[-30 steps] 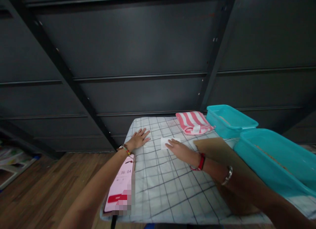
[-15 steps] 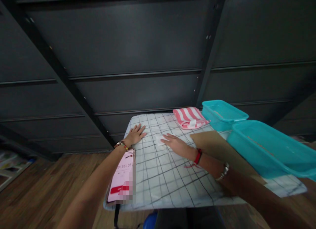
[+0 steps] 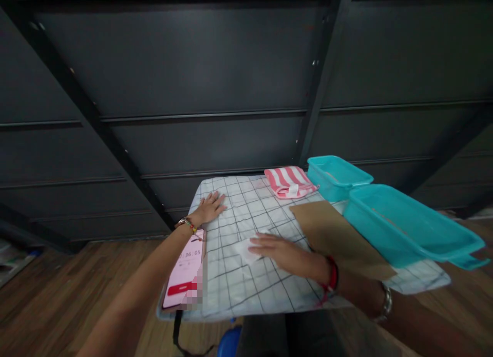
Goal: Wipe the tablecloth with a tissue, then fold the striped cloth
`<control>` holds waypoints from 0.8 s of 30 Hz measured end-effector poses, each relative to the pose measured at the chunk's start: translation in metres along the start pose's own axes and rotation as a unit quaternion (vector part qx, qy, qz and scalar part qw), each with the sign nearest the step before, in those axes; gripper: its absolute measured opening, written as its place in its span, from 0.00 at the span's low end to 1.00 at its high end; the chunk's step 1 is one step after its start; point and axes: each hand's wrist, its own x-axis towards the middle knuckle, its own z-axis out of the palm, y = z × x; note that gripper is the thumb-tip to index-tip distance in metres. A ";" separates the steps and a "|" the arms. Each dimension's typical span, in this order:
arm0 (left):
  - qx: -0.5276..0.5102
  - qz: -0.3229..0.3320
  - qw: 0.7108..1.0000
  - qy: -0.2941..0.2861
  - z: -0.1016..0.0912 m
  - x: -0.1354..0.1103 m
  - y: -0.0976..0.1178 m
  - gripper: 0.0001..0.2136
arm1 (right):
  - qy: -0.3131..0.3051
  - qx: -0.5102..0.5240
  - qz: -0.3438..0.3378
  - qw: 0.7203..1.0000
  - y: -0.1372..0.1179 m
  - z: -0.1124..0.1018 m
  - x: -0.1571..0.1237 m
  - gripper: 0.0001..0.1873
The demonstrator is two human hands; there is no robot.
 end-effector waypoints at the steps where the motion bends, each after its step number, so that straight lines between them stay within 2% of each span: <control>1: -0.007 0.014 1.000 0.003 -0.002 -0.002 0.005 0.29 | 0.007 -0.037 0.051 0.998 0.011 -0.006 0.008 0.31; 3: -0.015 0.051 0.999 -0.012 -0.004 -0.007 0.015 0.30 | 0.008 -0.093 0.130 0.987 0.029 -0.011 0.016 0.29; 5: -0.013 0.078 0.996 -0.048 -0.003 -0.014 0.023 0.30 | 0.005 -0.118 0.142 0.983 0.033 -0.004 0.011 0.28; 7: -0.007 0.085 0.993 -0.077 0.000 -0.020 0.026 0.30 | 0.006 -0.120 0.094 0.988 0.021 0.011 -0.003 0.27; 10: -0.001 0.083 0.993 -0.081 0.004 -0.027 0.024 0.31 | -0.006 -0.097 -0.024 0.995 -0.013 0.031 -0.024 0.21; 13: 0.005 0.065 0.996 -0.068 0.004 -0.030 0.019 0.29 | -0.032 -0.064 -0.114 0.991 -0.034 0.029 -0.022 0.16; 16: 0.008 0.048 0.998 -0.044 0.004 -0.038 0.019 0.29 | -0.024 -0.064 -0.102 0.992 -0.026 0.013 0.003 0.20; 19: -0.010 0.103 0.994 -0.038 0.007 -0.057 0.026 0.29 | -0.030 -0.070 -0.074 0.994 -0.006 0.005 0.023 0.23; 21: -0.016 0.151 0.987 -0.056 0.010 -0.074 0.032 0.29 | -0.062 -0.046 -0.107 0.991 0.001 0.005 0.018 0.23; 24: 0.002 0.178 0.981 -0.075 0.014 -0.097 0.040 0.29 | -0.097 0.031 -0.173 0.980 0.004 0.002 -0.018 0.21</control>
